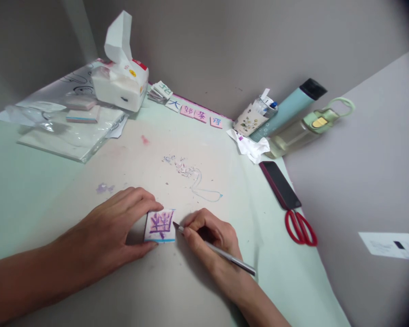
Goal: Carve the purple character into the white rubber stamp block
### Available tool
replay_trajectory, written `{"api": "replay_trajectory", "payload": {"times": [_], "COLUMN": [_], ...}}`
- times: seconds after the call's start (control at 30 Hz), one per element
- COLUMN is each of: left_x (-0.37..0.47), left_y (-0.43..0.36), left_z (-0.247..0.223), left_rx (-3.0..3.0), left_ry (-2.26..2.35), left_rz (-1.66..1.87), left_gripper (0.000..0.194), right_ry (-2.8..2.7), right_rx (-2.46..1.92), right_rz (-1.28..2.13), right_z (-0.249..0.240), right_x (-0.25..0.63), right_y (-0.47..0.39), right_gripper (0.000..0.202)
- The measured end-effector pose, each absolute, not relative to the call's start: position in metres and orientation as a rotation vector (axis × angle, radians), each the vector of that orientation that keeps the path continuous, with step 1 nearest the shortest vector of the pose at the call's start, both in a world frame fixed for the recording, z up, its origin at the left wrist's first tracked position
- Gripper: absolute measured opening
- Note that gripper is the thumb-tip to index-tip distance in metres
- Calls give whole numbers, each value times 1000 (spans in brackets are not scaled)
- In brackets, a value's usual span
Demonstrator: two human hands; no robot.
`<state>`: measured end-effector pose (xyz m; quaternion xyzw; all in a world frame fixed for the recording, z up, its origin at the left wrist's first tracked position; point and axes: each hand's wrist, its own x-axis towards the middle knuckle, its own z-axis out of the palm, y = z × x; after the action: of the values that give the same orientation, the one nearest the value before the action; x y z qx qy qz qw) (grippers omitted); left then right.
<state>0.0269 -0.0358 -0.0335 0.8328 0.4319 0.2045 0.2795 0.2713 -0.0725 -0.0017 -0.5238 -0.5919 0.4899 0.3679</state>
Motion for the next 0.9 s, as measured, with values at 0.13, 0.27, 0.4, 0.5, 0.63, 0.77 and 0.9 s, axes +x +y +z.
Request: {"api": "replay_trajectory", "payload": {"times": [0.13,0.27,0.4,0.5,0.63,0.77,0.9], "left_x": [25,27,28,27,27,27,26], "left_y": [-34,-35,-36,-36,-36,-36,-35], "left_z": [-35,-34,-32,-33,-34,-33,-32], "left_rx": [2255,2244,2245,2245,2241,2229,2232], "left_ry": [1104,1158,1163,1154,1159,1133,1124], "left_rz": [546,544,537,538,542,553,560], "left_gripper": [38,34,33,33,33,34,35], "right_ry": [-1532,-1547,-1571,-1593,-1612,-1624,-1625], "right_rx": [-1358,-1368,-1375,-1385,-1388,-1384,-1388], "right_rz": [1275,1305,1294,1279,1275,1296,1314], "right_z": [0,3,5,6,5,5,6], "right_x": [272,273,274,274,274,276,277], "right_y": [-73,-72,-72,-72,-73,-74,-76], "right_gripper": [20,20,21,21,20,20,20]}}
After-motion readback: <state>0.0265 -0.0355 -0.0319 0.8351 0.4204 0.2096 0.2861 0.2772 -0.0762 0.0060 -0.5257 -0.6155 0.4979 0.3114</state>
